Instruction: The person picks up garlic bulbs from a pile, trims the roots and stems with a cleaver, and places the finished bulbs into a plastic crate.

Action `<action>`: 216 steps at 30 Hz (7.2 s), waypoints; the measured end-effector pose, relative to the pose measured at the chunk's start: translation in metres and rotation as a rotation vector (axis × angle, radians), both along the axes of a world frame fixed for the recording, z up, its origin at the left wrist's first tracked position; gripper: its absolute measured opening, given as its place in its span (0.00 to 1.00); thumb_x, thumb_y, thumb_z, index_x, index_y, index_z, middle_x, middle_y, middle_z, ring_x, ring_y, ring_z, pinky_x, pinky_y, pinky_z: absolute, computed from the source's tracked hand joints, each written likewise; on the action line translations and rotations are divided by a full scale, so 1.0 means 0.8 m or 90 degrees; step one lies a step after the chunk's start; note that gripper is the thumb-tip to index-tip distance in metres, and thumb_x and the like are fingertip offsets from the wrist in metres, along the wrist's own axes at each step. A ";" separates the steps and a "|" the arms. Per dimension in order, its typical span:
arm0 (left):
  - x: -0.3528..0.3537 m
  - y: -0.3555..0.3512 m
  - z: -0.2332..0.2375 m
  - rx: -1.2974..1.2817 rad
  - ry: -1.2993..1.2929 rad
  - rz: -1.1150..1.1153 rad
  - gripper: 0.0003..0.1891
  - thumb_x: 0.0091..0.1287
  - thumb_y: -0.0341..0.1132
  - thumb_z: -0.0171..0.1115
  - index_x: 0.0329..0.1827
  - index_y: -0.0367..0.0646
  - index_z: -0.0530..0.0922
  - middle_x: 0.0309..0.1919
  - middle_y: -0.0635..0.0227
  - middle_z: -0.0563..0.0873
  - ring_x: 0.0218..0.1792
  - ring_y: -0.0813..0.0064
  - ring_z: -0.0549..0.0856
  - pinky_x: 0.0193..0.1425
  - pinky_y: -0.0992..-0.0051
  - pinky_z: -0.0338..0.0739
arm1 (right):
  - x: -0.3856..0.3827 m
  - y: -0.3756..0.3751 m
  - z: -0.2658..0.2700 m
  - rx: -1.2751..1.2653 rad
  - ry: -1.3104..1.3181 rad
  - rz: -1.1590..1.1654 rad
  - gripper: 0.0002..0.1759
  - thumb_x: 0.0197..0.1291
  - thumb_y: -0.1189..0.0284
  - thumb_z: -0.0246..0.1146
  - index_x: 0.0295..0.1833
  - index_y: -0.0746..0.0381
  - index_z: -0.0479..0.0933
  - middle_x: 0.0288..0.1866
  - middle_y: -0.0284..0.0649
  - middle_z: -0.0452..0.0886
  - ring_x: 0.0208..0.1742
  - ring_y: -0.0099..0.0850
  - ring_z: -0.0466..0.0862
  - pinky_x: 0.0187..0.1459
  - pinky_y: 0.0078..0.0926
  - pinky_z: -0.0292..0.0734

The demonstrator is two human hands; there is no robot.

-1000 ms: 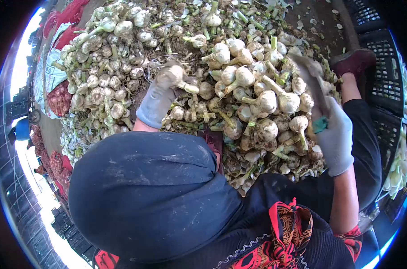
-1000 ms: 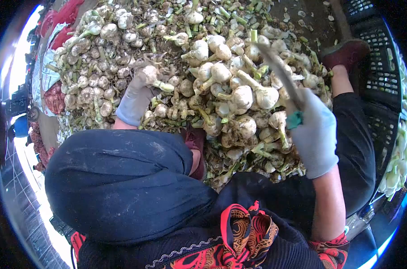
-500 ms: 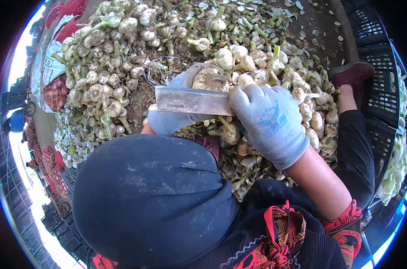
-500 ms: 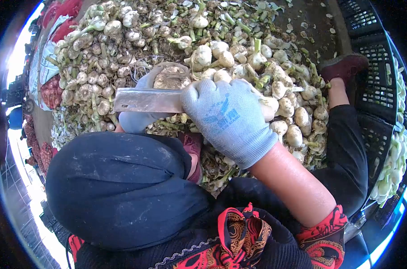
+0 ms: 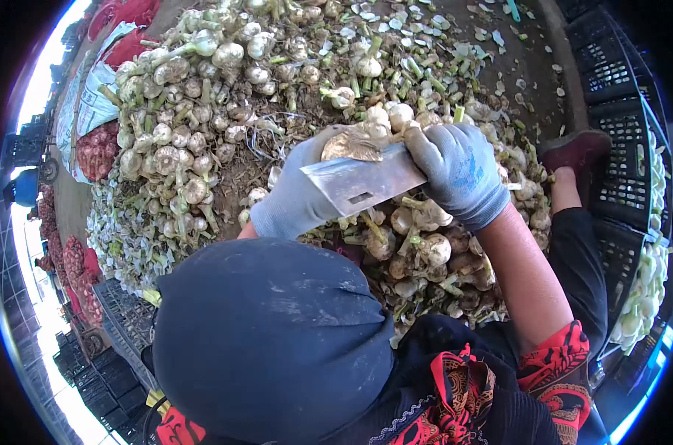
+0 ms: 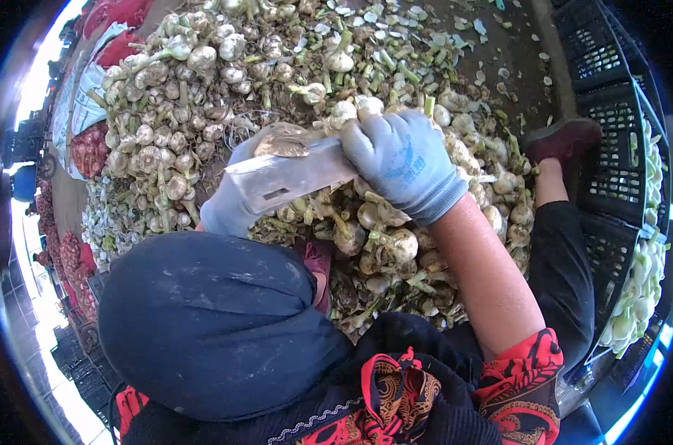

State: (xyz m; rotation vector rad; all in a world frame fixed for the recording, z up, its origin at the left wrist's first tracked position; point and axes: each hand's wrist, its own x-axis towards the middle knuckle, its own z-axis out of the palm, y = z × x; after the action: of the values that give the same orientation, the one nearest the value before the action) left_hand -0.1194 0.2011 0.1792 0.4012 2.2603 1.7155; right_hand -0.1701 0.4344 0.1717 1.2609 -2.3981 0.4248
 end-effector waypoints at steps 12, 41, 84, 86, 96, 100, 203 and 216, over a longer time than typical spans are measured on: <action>0.008 -0.008 0.031 0.335 -0.253 0.094 0.45 0.42 0.32 0.85 0.67 0.37 0.71 0.54 0.64 0.83 0.57 0.72 0.82 0.62 0.70 0.80 | -0.002 0.061 0.021 0.061 -0.117 -0.207 0.12 0.54 0.72 0.66 0.45 0.58 0.75 0.35 0.42 0.81 0.36 0.45 0.84 0.38 0.42 0.77; 0.006 -0.046 -0.046 0.501 -0.243 0.322 0.20 0.73 0.42 0.61 0.61 0.39 0.75 0.50 0.62 0.85 0.53 0.70 0.87 0.58 0.70 0.86 | 0.103 0.090 0.077 -0.258 -0.431 -0.433 0.07 0.65 0.76 0.65 0.47 0.65 0.79 0.32 0.43 0.82 0.33 0.32 0.84 0.40 0.31 0.77; -0.004 -0.074 -0.210 -0.628 -0.136 0.145 0.32 0.56 0.44 0.74 0.63 0.44 0.74 0.54 0.55 0.85 0.56 0.57 0.85 0.62 0.64 0.76 | 0.139 0.158 0.018 -0.254 -0.571 -0.483 0.18 0.67 0.70 0.66 0.58 0.67 0.78 0.40 0.45 0.87 0.42 0.28 0.85 0.47 0.27 0.79; 0.001 -0.065 -0.210 -0.591 -0.151 0.189 0.33 0.55 0.44 0.75 0.63 0.43 0.73 0.53 0.55 0.85 0.55 0.59 0.85 0.61 0.65 0.77 | 0.139 0.157 0.016 -0.236 -0.560 -0.477 0.18 0.67 0.69 0.66 0.58 0.67 0.78 0.40 0.46 0.87 0.41 0.29 0.86 0.46 0.28 0.79; 0.013 -0.059 -0.201 -0.211 -0.330 0.298 0.34 0.58 0.32 0.76 0.67 0.32 0.72 0.55 0.55 0.84 0.53 0.72 0.83 0.58 0.73 0.78 | 0.135 0.137 0.024 -0.173 -0.564 -0.462 0.20 0.65 0.69 0.66 0.59 0.66 0.77 0.43 0.52 0.87 0.47 0.42 0.89 0.48 0.33 0.80; 0.015 -0.056 -0.151 0.332 -0.368 0.351 0.26 0.67 0.26 0.59 0.69 0.37 0.67 0.54 0.57 0.83 0.55 0.64 0.84 0.64 0.65 0.78 | 0.135 0.139 0.024 -0.187 -0.564 -0.468 0.16 0.65 0.72 0.65 0.56 0.67 0.78 0.41 0.48 0.85 0.43 0.36 0.83 0.45 0.31 0.78; 0.004 0.009 -0.023 0.618 -0.143 0.096 0.30 0.71 0.38 0.63 0.72 0.34 0.65 0.60 0.48 0.82 0.59 0.58 0.85 0.65 0.67 0.84 | 0.098 0.090 0.004 -0.203 -0.406 -0.455 0.12 0.65 0.70 0.64 0.52 0.61 0.78 0.37 0.52 0.84 0.39 0.49 0.87 0.41 0.40 0.80; 0.010 0.051 -0.021 0.565 -0.440 0.106 0.36 0.71 0.60 0.59 0.65 0.33 0.73 0.48 0.54 0.88 0.46 0.70 0.91 0.43 0.74 0.91 | 0.084 0.061 0.039 -0.187 -0.252 -0.260 0.09 0.56 0.74 0.65 0.43 0.59 0.75 0.33 0.45 0.80 0.35 0.46 0.83 0.36 0.43 0.77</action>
State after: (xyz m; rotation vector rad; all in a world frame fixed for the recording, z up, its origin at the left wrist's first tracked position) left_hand -0.1113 0.2420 0.1626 -0.2188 1.0127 2.3864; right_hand -0.1026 0.4829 0.2026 0.5774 -2.6957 0.9246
